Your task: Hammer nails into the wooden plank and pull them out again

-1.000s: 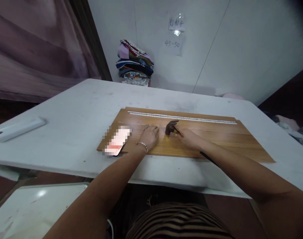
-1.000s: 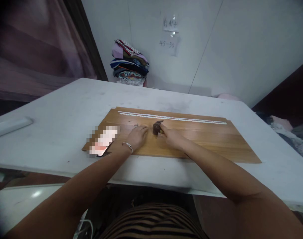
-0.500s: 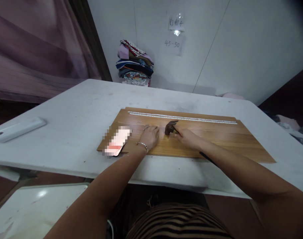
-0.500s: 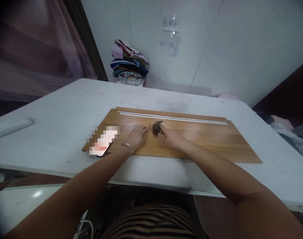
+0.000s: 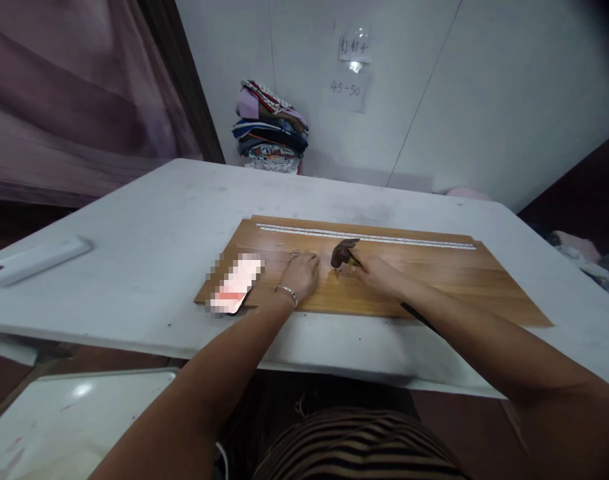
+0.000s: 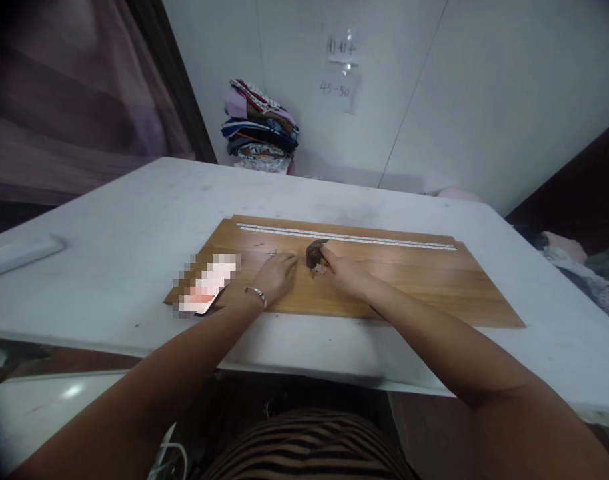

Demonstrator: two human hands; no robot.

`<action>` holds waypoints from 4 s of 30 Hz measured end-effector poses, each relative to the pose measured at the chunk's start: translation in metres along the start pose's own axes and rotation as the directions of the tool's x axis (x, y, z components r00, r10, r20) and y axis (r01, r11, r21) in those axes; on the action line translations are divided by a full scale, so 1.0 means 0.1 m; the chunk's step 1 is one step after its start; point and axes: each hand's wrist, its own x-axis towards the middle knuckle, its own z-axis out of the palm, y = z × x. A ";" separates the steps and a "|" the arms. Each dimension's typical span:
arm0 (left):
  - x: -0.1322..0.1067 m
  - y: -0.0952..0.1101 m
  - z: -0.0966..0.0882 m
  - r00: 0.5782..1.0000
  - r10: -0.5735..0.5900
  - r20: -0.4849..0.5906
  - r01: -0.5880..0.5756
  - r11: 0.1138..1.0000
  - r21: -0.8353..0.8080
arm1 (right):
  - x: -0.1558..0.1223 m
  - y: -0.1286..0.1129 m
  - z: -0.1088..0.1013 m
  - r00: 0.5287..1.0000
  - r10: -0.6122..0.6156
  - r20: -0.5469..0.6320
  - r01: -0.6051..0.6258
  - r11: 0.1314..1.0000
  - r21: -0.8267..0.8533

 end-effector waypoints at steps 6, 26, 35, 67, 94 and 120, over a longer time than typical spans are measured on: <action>0.00 0.00 -0.01 1.000 -0.003 -0.002 0.003 1.000 0.016 | -0.02 -0.01 0.02 0.999 0.029 0.024 -0.029 0.999 -0.015; 0.00 -0.02 0.01 1.000 0.007 -0.016 -0.007 1.000 -0.013 | -0.01 -0.06 -0.03 0.998 0.057 0.018 -0.057 0.998 -0.020; 0.00 0.00 -0.01 1.000 0.010 -0.003 -0.010 1.000 0.010 | -0.03 -0.01 0.04 1.000 0.009 0.006 -0.009 1.000 0.010; 0.00 -0.01 0.00 1.000 -0.003 0.002 0.003 1.000 0.019 | -0.04 -0.02 0.02 0.999 0.047 0.024 -0.047 0.999 -0.009; 0.00 -0.01 0.00 1.000 0.000 -0.015 0.000 1.000 -0.001 | -0.04 -0.07 -0.01 0.998 0.050 0.022 -0.050 0.998 -0.029; 0.01 0.00 -0.01 1.000 -0.004 0.002 0.003 1.000 0.012 | -0.02 -0.06 -0.01 0.999 0.043 0.018 -0.043 0.999 -0.014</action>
